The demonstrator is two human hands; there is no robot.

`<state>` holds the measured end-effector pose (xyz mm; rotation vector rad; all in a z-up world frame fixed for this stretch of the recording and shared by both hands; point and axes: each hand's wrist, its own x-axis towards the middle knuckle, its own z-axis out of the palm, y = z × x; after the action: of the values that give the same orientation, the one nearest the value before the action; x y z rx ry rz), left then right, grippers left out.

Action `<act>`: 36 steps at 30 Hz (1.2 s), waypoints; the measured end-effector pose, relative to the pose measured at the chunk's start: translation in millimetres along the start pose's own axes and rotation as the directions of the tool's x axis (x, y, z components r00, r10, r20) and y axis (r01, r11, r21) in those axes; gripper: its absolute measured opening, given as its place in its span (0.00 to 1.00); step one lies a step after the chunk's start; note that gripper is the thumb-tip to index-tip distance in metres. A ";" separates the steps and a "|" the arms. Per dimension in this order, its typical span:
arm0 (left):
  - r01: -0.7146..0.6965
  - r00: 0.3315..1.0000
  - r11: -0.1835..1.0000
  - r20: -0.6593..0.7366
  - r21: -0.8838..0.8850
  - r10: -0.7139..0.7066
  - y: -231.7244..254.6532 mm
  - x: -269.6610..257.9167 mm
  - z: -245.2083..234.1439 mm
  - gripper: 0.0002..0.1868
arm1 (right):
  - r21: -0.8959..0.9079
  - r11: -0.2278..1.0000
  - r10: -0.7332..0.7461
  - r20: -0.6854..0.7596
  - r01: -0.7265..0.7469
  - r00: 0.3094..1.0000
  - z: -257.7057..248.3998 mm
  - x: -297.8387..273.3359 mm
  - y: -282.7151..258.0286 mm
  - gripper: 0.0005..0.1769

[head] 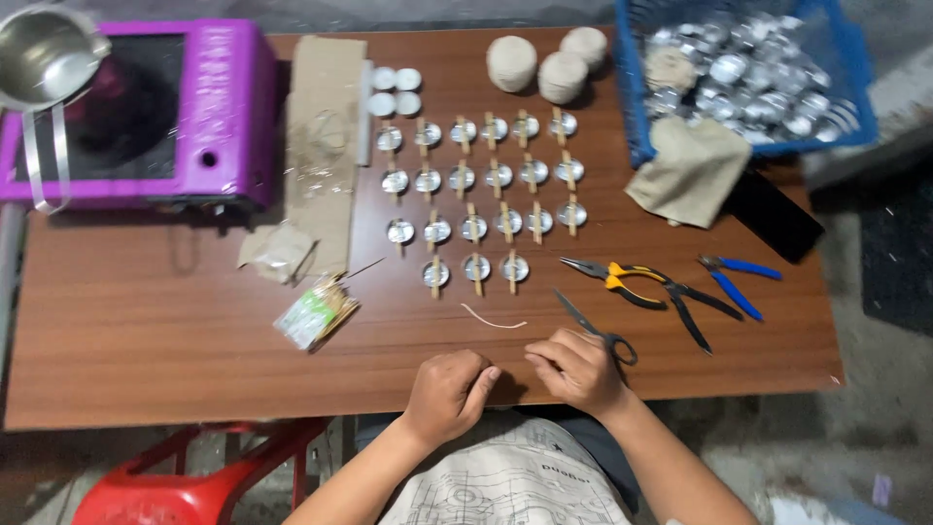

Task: The person prepares a wick by wrapping it around a wooden stick and cutting it with scissors. They then use pliers to adjust the wick and place it into a small metal cup. Finally, they pour a liquid from a metal pot into the cups containing the wicks.

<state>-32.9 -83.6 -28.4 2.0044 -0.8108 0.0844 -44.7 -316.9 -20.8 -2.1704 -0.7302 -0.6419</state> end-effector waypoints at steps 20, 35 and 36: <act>0.267 0.964 0.589 -0.212 0.763 -0.162 -101.2 17.9 -142.0 0.08 | -0.064 0.997 -0.043 -0.061 0.040 0.997 14.4 -12.8 8.9 0.01; 0.270 0.962 0.570 -0.244 0.776 -0.124 -129.9 17.8 -131.2 0.04 | -0.078 0.997 -0.024 -0.050 0.020 0.998 12.5 -8.0 7.3 0.02; 0.290 0.956 0.583 -0.260 0.759 -0.138 -129.2 17.2 -131.0 0.05 | -0.077 0.997 -0.021 -0.049 0.017 0.999 13.4 -9.0 8.1 0.02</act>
<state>87.9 55.2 -45.4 2.8808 -0.4115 0.5664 -42.9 -313.7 -38.5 -2.2111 -0.7107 -0.7421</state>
